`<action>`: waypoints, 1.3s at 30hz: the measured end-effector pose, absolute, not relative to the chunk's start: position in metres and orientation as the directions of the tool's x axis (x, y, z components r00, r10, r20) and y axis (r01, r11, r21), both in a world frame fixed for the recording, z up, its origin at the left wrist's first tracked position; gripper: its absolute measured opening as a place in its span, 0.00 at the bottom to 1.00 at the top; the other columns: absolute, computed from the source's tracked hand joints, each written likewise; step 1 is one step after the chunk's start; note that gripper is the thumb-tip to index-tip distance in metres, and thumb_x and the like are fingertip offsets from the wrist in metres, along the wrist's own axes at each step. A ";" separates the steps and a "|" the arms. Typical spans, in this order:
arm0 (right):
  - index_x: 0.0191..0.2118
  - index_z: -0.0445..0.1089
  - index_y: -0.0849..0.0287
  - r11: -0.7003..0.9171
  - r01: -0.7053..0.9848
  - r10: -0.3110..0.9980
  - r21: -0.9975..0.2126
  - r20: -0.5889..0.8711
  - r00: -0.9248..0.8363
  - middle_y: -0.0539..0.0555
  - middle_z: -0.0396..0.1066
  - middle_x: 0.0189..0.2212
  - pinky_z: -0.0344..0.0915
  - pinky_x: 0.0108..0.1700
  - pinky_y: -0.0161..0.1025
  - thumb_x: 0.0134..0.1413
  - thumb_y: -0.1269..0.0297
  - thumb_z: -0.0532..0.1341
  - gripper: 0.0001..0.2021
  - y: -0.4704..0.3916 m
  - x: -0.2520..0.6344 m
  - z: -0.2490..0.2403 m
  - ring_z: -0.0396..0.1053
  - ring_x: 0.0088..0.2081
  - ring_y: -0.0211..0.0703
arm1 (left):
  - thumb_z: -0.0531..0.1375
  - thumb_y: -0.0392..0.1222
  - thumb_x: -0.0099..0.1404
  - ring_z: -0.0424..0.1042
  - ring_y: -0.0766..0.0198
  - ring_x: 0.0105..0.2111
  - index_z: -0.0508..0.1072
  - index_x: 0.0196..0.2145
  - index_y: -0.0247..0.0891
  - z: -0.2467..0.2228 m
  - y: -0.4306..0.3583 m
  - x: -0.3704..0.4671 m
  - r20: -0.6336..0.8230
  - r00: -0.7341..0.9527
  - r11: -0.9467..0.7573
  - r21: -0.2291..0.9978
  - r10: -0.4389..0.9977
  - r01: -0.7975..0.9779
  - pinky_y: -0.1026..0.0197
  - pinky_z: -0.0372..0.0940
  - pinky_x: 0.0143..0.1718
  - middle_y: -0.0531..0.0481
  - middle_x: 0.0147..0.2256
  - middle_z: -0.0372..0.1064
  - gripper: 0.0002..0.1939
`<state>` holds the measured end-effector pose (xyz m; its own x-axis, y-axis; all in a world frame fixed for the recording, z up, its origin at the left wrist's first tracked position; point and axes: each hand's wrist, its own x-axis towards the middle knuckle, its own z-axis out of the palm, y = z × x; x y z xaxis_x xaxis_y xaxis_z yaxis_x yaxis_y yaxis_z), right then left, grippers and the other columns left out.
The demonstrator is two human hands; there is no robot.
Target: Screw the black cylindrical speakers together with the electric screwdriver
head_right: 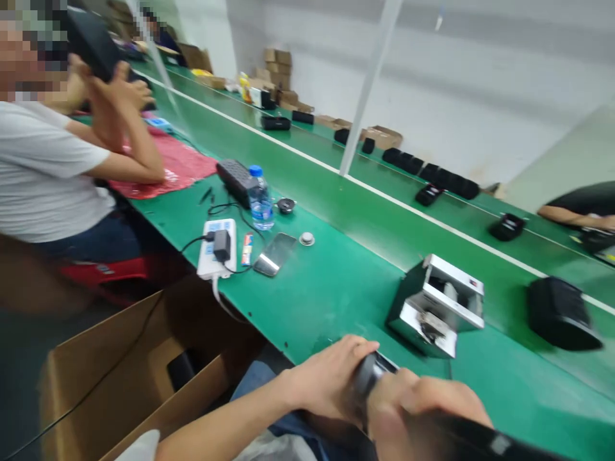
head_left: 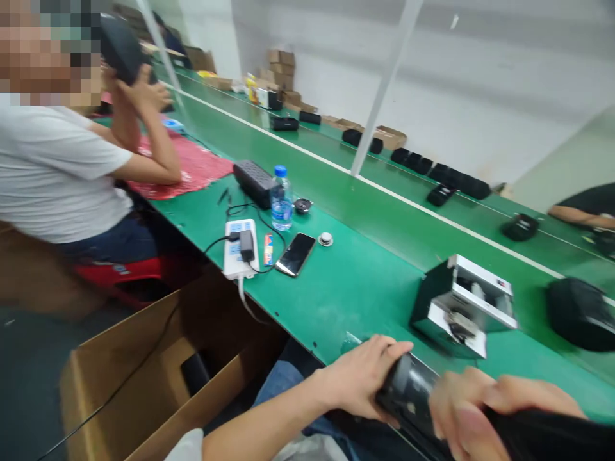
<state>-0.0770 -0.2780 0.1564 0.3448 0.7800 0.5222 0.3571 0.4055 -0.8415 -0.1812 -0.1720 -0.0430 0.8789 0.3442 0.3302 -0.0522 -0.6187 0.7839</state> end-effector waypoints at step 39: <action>0.38 0.71 0.53 0.470 0.432 0.340 -0.769 0.610 0.716 0.40 0.61 0.18 0.62 0.20 0.35 0.50 0.65 0.74 0.12 -0.206 0.060 0.210 0.60 0.16 0.37 | 0.83 0.28 0.58 0.60 0.31 0.80 0.32 0.85 0.62 -0.006 -0.177 -0.210 0.232 0.890 -0.555 0.831 0.392 0.028 0.25 0.65 0.78 0.33 0.80 0.53 0.80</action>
<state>0.0600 -0.2062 0.2102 0.7157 0.3399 0.6101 0.4324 0.4704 -0.7693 -0.2100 -0.1767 -0.0065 0.8902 0.3919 0.2321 0.0277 -0.5553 0.8312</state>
